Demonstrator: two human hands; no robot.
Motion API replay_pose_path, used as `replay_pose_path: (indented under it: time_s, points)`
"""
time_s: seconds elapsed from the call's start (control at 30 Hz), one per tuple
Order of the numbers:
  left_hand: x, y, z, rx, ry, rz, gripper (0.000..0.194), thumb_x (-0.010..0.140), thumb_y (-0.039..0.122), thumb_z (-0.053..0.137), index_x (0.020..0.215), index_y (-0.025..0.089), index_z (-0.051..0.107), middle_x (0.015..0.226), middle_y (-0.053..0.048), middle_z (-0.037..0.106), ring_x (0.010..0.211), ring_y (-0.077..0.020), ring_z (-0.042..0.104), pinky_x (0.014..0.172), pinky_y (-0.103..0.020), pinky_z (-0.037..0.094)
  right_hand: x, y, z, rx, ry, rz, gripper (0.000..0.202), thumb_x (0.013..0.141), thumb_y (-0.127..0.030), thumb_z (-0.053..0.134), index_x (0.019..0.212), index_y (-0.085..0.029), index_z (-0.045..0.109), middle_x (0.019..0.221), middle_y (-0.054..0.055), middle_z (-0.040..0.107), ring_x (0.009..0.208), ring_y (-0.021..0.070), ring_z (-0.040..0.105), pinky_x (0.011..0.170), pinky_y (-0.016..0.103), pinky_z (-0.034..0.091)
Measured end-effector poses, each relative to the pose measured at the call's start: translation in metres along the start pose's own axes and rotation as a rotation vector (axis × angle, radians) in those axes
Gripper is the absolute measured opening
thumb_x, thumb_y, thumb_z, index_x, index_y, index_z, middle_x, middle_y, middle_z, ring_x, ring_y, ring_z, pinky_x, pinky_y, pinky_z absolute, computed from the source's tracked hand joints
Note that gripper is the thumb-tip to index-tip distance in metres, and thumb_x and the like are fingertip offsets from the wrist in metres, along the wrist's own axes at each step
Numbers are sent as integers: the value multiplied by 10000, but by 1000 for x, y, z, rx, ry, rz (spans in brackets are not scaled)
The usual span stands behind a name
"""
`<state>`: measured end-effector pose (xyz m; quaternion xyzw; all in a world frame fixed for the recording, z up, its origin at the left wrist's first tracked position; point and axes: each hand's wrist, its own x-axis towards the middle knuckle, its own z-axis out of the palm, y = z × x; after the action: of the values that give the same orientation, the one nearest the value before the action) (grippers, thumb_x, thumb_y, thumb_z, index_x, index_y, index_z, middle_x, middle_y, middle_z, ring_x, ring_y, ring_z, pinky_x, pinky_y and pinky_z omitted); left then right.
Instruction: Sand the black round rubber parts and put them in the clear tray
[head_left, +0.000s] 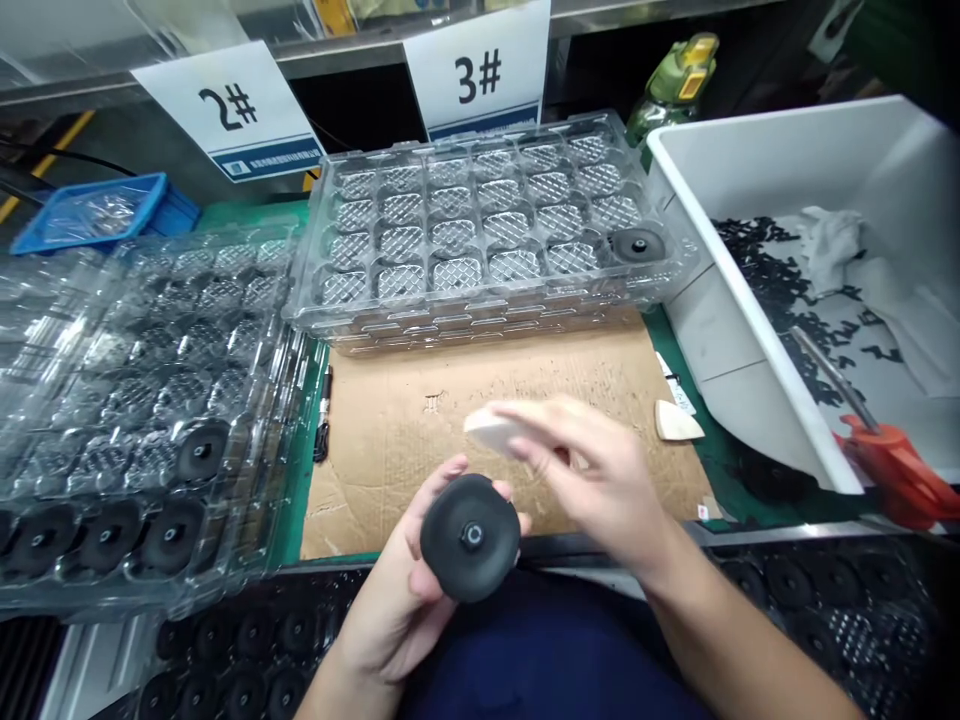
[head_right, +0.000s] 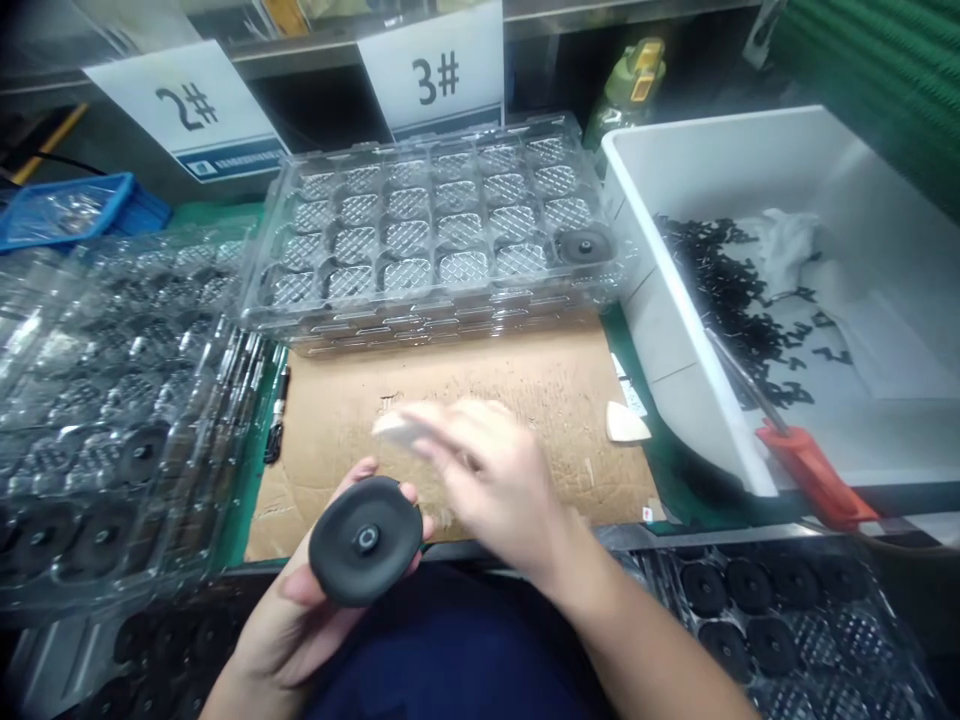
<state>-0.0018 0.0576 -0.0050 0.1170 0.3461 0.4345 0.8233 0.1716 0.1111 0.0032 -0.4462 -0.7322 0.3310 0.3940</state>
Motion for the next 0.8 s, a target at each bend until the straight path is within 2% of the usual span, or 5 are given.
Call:
replay_pose_path:
  time_s: [0.13, 0.37, 0.57, 0.67, 0.8]
  points:
    - [-4, 5, -2, -102, -89, -9, 556, 636, 317, 757, 1154, 342, 557, 1204, -24, 621, 1082, -275, 585, 865, -339, 512, -32, 41, 9, -78, -20, 348, 308, 894, -229, 454, 1179, -250, 567, 1035, 57, 632, 907, 173, 585, 744, 311, 465]
    - [1, 5, -7, -141, -67, -1, 587, 610, 350, 755, 1165, 323, 564, 1244, -34, 597, 1120, -279, 557, 904, -340, 498, -91, 49, 44, -69, -309, 235, 299, 873, -155, 462, 1108, -256, 617, 742, 19, 640, 721, 168, 584, 677, 328, 459]
    - [5, -1, 2, -71, 44, -2, 534, 649, 335, 737, 1157, 325, 572, 1206, -28, 620, 1096, -256, 577, 903, -318, 494, -53, 26, 6, -51, 74, 336, 317, 872, -203, 502, 1176, -265, 565, 1069, 30, 632, 947, 159, 590, 772, 284, 488]
    - [9, -6, 8, -43, 68, 52, 546, 629, 311, 761, 1146, 271, 592, 1169, -31, 636, 1034, -219, 613, 888, -259, 495, -32, -8, -6, -55, 319, 179, 359, 842, -148, 539, 1186, -249, 551, 1151, 17, 603, 1010, 147, 565, 832, 259, 471]
    - [10, -7, 8, -18, 73, 117, 415, 657, 191, 755, 1051, 268, 646, 1058, -7, 682, 972, -181, 640, 870, -239, 502, -23, -43, 3, -3, 47, -174, 327, 828, -82, 492, 1145, -117, 564, 921, 70, 662, 797, 155, 590, 732, 304, 487]
